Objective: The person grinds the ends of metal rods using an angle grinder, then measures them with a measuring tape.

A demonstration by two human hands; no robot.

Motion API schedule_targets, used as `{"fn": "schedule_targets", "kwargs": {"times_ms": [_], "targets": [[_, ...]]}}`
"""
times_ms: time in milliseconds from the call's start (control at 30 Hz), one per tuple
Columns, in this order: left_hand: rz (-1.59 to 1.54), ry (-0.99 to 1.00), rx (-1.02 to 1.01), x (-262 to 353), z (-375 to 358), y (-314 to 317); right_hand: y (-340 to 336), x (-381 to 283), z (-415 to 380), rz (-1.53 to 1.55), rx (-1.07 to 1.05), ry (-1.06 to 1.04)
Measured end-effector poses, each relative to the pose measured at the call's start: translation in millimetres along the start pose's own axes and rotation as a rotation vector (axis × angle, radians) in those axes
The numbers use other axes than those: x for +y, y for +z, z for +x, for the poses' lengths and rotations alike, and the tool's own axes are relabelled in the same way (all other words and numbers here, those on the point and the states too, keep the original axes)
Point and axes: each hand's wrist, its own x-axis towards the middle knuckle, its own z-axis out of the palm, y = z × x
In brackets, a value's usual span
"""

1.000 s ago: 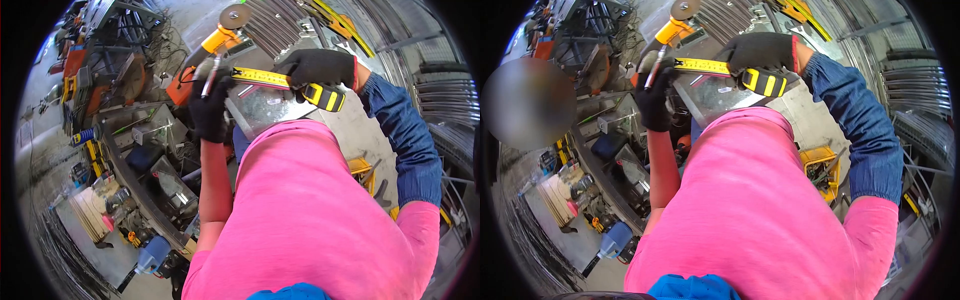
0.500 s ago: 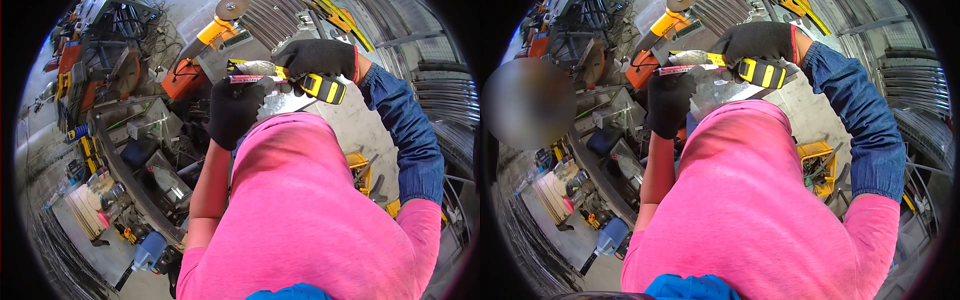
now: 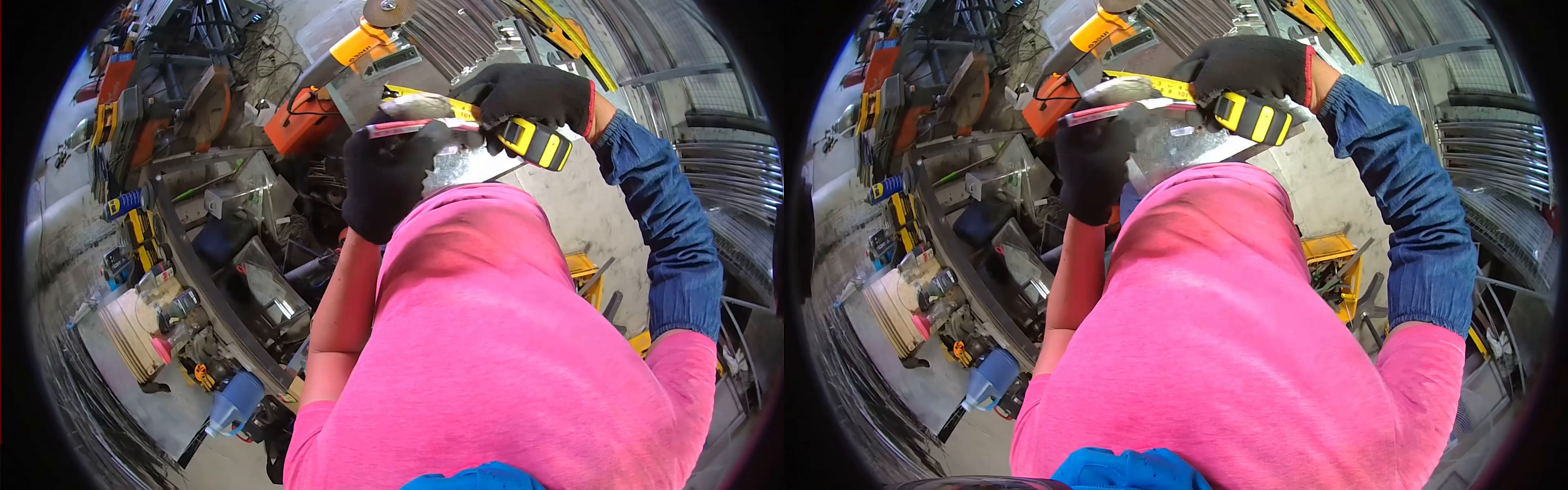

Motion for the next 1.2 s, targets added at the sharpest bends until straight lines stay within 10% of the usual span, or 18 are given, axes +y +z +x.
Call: {"fn": "schedule_targets", "kwargs": {"times_ms": [133, 467, 1200], "targets": [[-0.417, 0.306, 0.343, -28, 17, -14, -1, 12, 3, 0.034, -0.010, -0.027], [-0.841, -0.335, 0.038, -74, 23, -25, 2, 11, -2, 0.168, 0.035, 0.118], [-0.775, -0.188, 0.000, -79, 15, -18, 10, 20, 5, 0.104, -0.052, -0.028]]}}
